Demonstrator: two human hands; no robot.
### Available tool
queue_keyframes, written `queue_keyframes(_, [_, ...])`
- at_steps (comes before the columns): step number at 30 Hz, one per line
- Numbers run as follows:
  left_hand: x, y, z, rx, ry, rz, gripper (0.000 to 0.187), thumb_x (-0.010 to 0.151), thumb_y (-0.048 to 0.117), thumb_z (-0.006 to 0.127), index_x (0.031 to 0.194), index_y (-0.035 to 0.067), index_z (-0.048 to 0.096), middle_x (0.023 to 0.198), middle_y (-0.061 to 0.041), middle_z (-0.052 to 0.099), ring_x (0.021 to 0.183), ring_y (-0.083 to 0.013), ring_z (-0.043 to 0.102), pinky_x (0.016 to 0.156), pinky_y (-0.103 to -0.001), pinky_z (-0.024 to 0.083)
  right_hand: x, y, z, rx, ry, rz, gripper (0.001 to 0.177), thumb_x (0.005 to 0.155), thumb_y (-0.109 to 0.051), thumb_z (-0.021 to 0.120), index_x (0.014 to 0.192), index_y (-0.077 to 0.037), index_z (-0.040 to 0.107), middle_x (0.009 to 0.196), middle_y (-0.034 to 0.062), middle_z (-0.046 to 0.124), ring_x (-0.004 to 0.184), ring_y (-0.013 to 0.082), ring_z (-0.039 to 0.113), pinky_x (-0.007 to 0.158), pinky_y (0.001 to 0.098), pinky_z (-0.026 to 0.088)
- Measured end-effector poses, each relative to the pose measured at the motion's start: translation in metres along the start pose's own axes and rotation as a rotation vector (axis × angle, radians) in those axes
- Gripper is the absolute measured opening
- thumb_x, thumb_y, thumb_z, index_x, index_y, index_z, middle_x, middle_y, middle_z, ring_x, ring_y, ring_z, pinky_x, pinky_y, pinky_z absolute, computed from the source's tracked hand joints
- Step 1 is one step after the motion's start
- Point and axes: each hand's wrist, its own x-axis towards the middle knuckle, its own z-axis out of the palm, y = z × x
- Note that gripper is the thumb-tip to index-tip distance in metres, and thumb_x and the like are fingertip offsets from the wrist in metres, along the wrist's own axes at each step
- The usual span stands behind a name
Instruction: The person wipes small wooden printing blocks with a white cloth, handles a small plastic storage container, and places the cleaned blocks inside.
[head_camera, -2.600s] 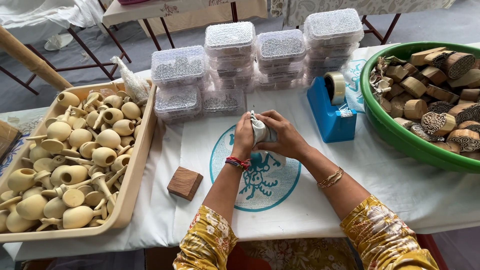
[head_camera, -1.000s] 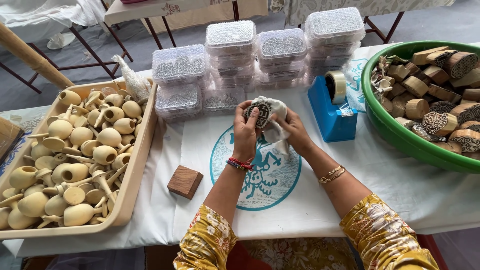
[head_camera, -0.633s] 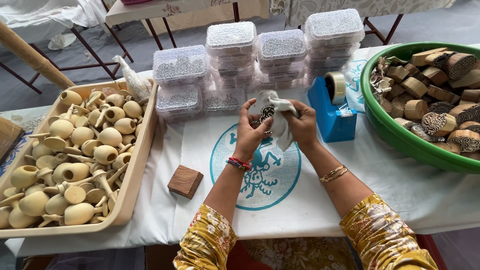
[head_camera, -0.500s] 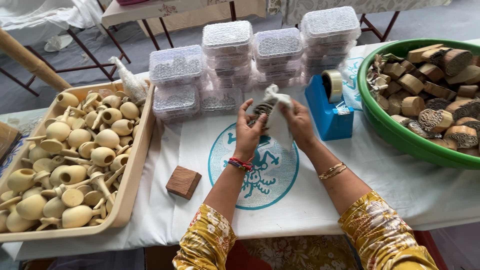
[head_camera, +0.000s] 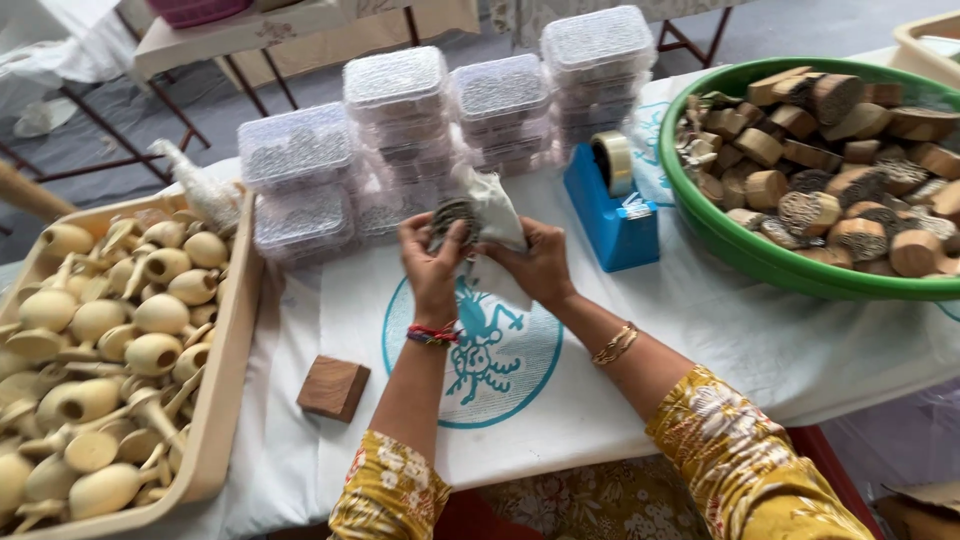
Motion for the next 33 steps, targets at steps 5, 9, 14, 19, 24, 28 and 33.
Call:
queue_keyframes(5, [-0.007,0.027,0.020,-0.074,0.057,0.007,0.045,0.093,0.010,0.071,0.129,0.013,0.045,0.108,-0.004,0.066,0.094,-0.0108,0.069,0.077,-0.023,0.060,-0.002,0.019,-0.002,0.043,-0.167,0.112,0.031,0.103,-0.025,0.074,0.113,0.005,0.074,0.089,0.0130,0.066,0.078,0.0190,0.059,0.066,0.0335,0.048])
queue_keyframes(9, [-0.005,0.002,0.011,0.058,-0.029,-0.003,0.043,0.092,0.008,0.072,0.129,0.009,0.051,0.107,-0.001,0.064,0.094,-0.0089,0.065,0.079,-0.023,0.060,0.003,0.010,0.001,0.276,-0.223,-0.048,0.041,0.106,-0.027,0.061,0.133,0.004,0.062,0.136,0.0097,0.058,0.118,0.0196,0.064,0.098,0.0315,0.055])
queue_keyframes(14, [-0.007,-0.005,0.009,0.236,-0.009,-0.042,0.039,0.094,0.009,0.077,0.122,0.005,0.051,0.103,-0.003,0.063,0.087,-0.0099,0.065,0.070,-0.024,0.058,0.009,0.013,-0.008,0.016,-0.250,0.003,0.040,0.099,-0.027,0.069,0.127,0.002,0.065,0.121,0.0114,0.069,0.104,0.0197,0.072,0.087,0.0314,0.060])
queue_keyframes(19, [-0.011,0.008,0.017,0.087,0.032,-0.075,0.036,0.092,0.012,0.077,0.115,0.007,0.050,0.099,-0.004,0.063,0.080,-0.0086,0.066,0.063,-0.022,0.059,0.004,0.019,-0.011,-0.212,-0.087,0.115,0.035,0.090,-0.023,0.090,0.113,0.000,0.080,0.102,0.0158,0.077,0.090,0.0269,0.074,0.078,0.0390,0.059])
queue_keyframes(24, [0.001,-0.016,-0.003,-0.104,0.051,-0.044,0.038,0.093,0.012,0.079,0.104,0.009,0.043,0.099,-0.005,0.063,0.084,-0.0105,0.068,0.068,-0.023,0.060,0.003,-0.016,-0.004,-0.212,-0.114,-0.312,0.072,0.075,-0.015,0.090,0.137,0.004,0.058,0.128,0.0203,0.067,0.113,0.0320,0.070,0.093,0.0393,0.060])
queue_keyframes(28, [-0.002,-0.011,-0.001,-0.046,0.011,-0.035,0.039,0.095,0.016,0.080,0.109,0.009,0.044,0.096,-0.003,0.061,0.079,-0.0074,0.063,0.062,-0.021,0.055,0.002,-0.010,-0.006,-0.089,-0.181,-0.164,0.063,0.081,-0.017,0.086,0.136,0.001,0.060,0.123,0.0176,0.070,0.108,0.0291,0.075,0.091,0.0359,0.064])
queue_keyframes(33, [-0.008,0.012,0.015,0.162,0.066,0.016,0.032,0.097,0.026,0.071,0.120,0.009,0.057,0.093,0.001,0.065,0.076,-0.0041,0.063,0.060,-0.019,0.054,-0.003,-0.021,0.003,-0.181,-0.176,-0.189,0.047,0.088,-0.016,0.082,0.129,0.001,0.066,0.111,0.0162,0.075,0.098,0.0263,0.078,0.081,0.0347,0.063])
